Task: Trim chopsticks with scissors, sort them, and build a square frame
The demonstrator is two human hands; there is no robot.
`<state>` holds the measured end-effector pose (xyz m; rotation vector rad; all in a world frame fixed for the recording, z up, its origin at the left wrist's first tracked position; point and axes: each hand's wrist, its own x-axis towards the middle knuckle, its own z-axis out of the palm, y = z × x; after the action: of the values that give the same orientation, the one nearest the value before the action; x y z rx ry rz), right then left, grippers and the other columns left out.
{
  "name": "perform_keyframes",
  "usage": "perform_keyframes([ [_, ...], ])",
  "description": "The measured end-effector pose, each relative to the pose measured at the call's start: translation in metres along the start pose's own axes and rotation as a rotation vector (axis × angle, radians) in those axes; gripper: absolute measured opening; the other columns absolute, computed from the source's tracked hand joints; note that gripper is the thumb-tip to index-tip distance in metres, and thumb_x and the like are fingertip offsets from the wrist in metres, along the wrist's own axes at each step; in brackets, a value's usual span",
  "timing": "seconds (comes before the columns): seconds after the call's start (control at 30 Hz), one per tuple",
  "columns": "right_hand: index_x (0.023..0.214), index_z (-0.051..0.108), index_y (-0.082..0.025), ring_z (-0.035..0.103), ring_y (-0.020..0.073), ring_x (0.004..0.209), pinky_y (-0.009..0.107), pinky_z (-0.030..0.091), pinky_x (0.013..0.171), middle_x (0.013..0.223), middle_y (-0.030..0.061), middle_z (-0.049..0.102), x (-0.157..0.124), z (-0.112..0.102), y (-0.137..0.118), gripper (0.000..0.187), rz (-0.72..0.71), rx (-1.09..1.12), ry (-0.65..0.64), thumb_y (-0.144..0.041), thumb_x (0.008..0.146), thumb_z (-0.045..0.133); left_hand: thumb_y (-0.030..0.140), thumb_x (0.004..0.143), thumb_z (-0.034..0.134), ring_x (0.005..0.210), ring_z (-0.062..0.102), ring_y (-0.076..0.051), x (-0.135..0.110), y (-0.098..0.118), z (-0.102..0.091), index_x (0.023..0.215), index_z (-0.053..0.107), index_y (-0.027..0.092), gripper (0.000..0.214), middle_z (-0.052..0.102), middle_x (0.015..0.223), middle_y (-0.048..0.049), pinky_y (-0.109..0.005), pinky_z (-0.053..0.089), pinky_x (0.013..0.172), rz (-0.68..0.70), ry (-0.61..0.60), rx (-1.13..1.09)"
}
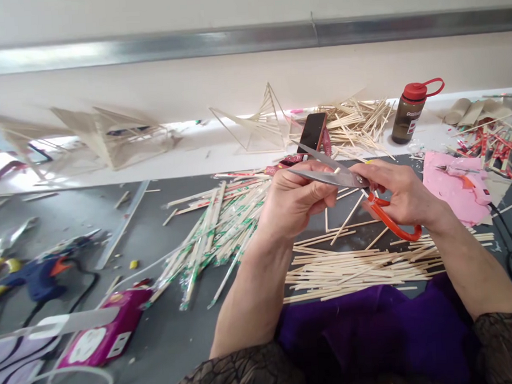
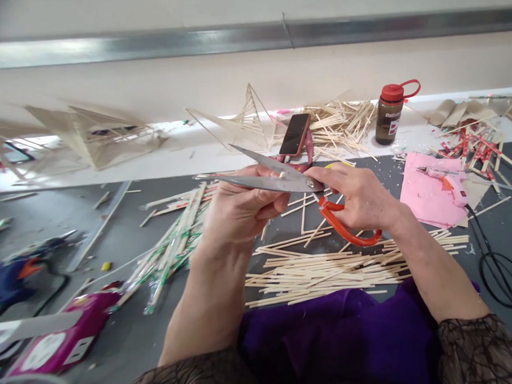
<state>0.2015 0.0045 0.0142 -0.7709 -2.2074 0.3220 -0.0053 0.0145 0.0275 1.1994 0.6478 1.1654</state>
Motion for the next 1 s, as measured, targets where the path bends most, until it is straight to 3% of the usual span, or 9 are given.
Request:
perform_keyframes([
  [0.13, 0.122, 0.062, -0.018, 0.053, 0.0137, 0.07, 0.028, 0.045, 0.065, 0.092, 0.0028, 0.065, -0.001, 0.004, 0.004, 0.043, 0.046, -0.007, 0.009, -0.018, 0.079, 0.061, 0.035, 0.064, 0.088, 0.032, 0.033, -0.003, 0.002, -0.003, -0.001, 0.066, 0.069, 0.017, 0.026, 0.061, 0.047, 0.001, -0.017, 0.016, 0.03, 0.041, 0.037, 0.061],
  [0.27, 0.12, 0.063, -0.02, 0.053, 0.014, 0.069, 0.029, 0.045, 0.066, 0.094, 0.0025, 0.067, -0.002, 0.011, 0.006, 0.044, 0.156, -0.023, 0.046, -0.019, 0.076, 0.064, 0.029, 0.065, 0.086, 0.039, 0.046, -0.006, 0.005, -0.01, 0.0, 0.073, 0.069, 0.018, 0.021, 0.065, 0.056, 0.0011, -0.018, 0.03, 0.034, 0.147, 0.148, 0.2],
  [0.4, 0.12, 0.062, -0.019, 0.055, 0.0152, 0.072, 0.03, 0.046, 0.068, 0.096, 0.0039, 0.069, 0.0, 0.015, 0.003, 0.045, 0.173, -0.068, 0.056, -0.022, 0.076, 0.065, 0.025, 0.063, 0.086, 0.044, 0.053, -0.008, 0.007, -0.016, 0.0, 0.073, 0.065, 0.019, 0.023, 0.067, 0.062, 0.0021, -0.02, 0.04, 0.038, 0.227, 0.247, 0.255],
  [0.8, 0.12, 0.061, -0.02, 0.055, 0.0167, 0.073, 0.031, 0.047, 0.068, 0.098, 0.0051, 0.069, 0.0, 0.017, -0.001, 0.043, 0.171, -0.1, 0.114, -0.025, 0.077, 0.064, 0.026, 0.072, 0.079, 0.043, 0.051, -0.007, 0.006, -0.021, 0.003, 0.073, 0.067, 0.021, 0.014, 0.065, 0.057, 0.0041, -0.02, 0.037, 0.04, 0.343, 0.364, 0.4],
  [1.0, 0.12, 0.062, -0.018, 0.053, 0.0139, 0.068, 0.029, 0.045, 0.065, 0.095, 0.0035, 0.068, -0.001, 0.016, 0.0, 0.044, 0.152, -0.058, 0.092, -0.024, 0.076, 0.066, 0.034, 0.077, 0.078, 0.048, 0.052, -0.009, 0.001, -0.021, -0.005, 0.071, 0.07, 0.021, 0.016, 0.064, 0.055, 0.0023, -0.022, 0.037, 0.044, 0.337, 0.279, 0.418],
])
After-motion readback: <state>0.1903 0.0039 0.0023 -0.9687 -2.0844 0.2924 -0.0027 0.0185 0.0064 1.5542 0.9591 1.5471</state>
